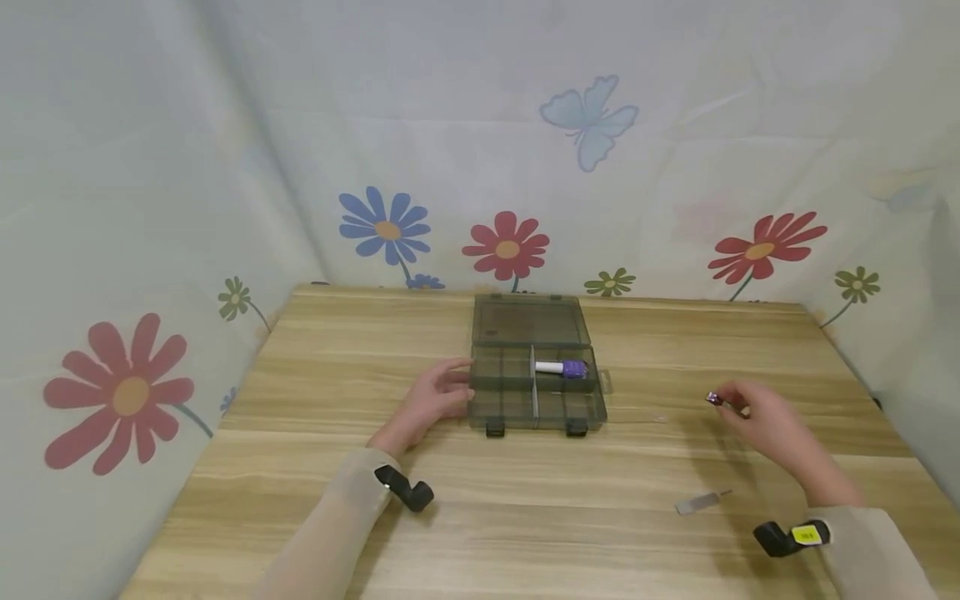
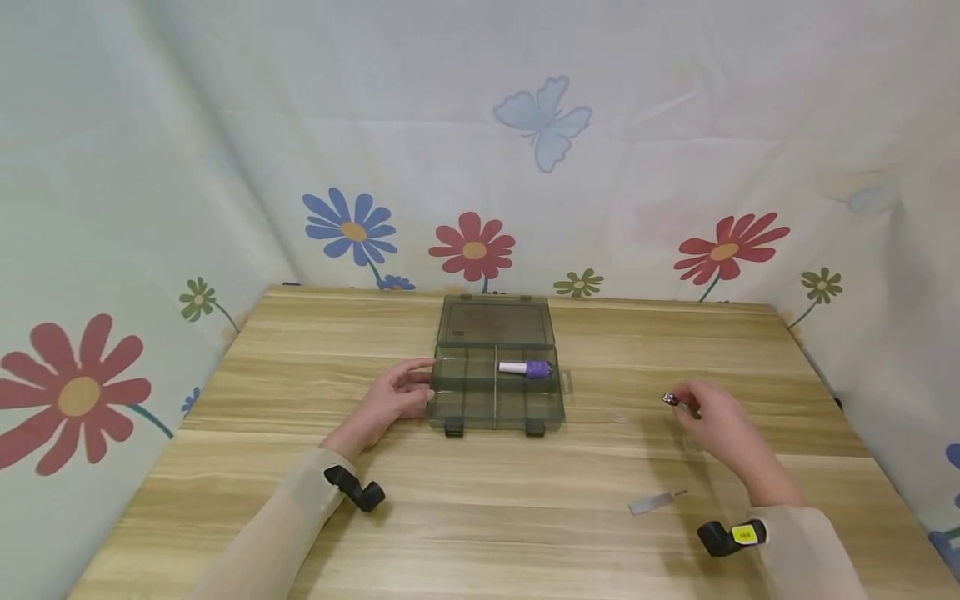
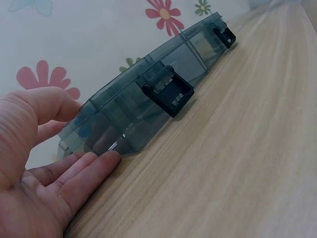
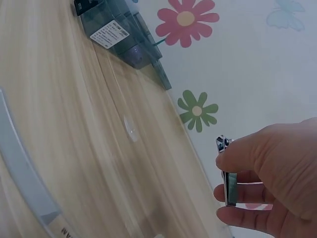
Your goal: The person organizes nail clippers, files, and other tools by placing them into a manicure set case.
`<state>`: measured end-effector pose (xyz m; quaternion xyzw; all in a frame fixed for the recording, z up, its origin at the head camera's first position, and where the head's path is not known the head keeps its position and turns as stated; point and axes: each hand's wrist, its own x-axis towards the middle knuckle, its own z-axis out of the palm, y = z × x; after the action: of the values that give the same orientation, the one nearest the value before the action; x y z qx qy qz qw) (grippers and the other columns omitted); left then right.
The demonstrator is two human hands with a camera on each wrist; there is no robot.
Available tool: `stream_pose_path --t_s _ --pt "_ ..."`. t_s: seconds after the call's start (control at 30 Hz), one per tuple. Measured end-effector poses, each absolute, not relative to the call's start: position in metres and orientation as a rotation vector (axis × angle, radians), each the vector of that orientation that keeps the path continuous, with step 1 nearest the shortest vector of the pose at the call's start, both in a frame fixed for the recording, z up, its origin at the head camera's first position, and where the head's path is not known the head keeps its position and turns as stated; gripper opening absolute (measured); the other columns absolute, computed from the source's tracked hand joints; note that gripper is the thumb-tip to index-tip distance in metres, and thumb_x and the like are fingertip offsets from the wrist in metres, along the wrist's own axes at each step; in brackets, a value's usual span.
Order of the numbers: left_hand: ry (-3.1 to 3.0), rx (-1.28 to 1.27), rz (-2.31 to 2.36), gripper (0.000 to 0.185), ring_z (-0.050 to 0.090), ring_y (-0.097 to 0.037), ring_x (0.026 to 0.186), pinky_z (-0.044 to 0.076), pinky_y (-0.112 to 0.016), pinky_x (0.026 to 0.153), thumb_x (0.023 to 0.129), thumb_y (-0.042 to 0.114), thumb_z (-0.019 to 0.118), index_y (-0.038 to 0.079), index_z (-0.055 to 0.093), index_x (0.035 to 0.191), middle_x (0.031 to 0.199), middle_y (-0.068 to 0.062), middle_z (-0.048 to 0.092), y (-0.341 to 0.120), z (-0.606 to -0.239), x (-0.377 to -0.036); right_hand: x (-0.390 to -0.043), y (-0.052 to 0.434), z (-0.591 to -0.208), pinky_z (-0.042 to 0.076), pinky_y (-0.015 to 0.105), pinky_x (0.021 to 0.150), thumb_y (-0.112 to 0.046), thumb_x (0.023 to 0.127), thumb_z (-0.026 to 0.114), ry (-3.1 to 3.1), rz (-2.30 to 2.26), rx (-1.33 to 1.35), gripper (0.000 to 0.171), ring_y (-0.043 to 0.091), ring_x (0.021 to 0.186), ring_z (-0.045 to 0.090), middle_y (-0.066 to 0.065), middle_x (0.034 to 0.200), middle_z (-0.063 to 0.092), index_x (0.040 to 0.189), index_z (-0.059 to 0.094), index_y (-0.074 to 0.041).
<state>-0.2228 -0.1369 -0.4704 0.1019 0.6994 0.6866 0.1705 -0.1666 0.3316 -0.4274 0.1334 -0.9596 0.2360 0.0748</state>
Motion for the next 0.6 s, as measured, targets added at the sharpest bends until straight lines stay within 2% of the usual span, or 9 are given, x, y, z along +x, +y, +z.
stream_pose_path --t_s 0.2,0.6 --pt "1.987 0.291 1.972 0.06 0.05 -0.034 0.113 0.054 -0.04 0.078 0.087 0.003 0.062 0.004 0.037 0.141 0.135 -0.027 0.04 -0.138 -0.478 -0.227 -0.175 0.321 -0.422 0.05 0.04 0.062 0.005 0.079 0.067 -2.881 0.707 0.448 0.014 0.026 0.078 0.057 0.01 0.085 0.061 0.092 0.062 0.001" --pt "2.052 0.281 1.984 0.057 0.054 -0.03 0.109 0.054 -0.04 0.076 0.086 0.007 0.065 0.013 0.044 0.138 0.13 -0.018 0.047 -0.139 -0.498 -0.232 -0.193 0.295 -0.413 0.051 0.039 0.063 0.005 0.08 0.066 -2.868 0.734 0.551 0.016 0.026 0.079 0.056 0.012 0.088 0.061 0.095 0.062 0.003"
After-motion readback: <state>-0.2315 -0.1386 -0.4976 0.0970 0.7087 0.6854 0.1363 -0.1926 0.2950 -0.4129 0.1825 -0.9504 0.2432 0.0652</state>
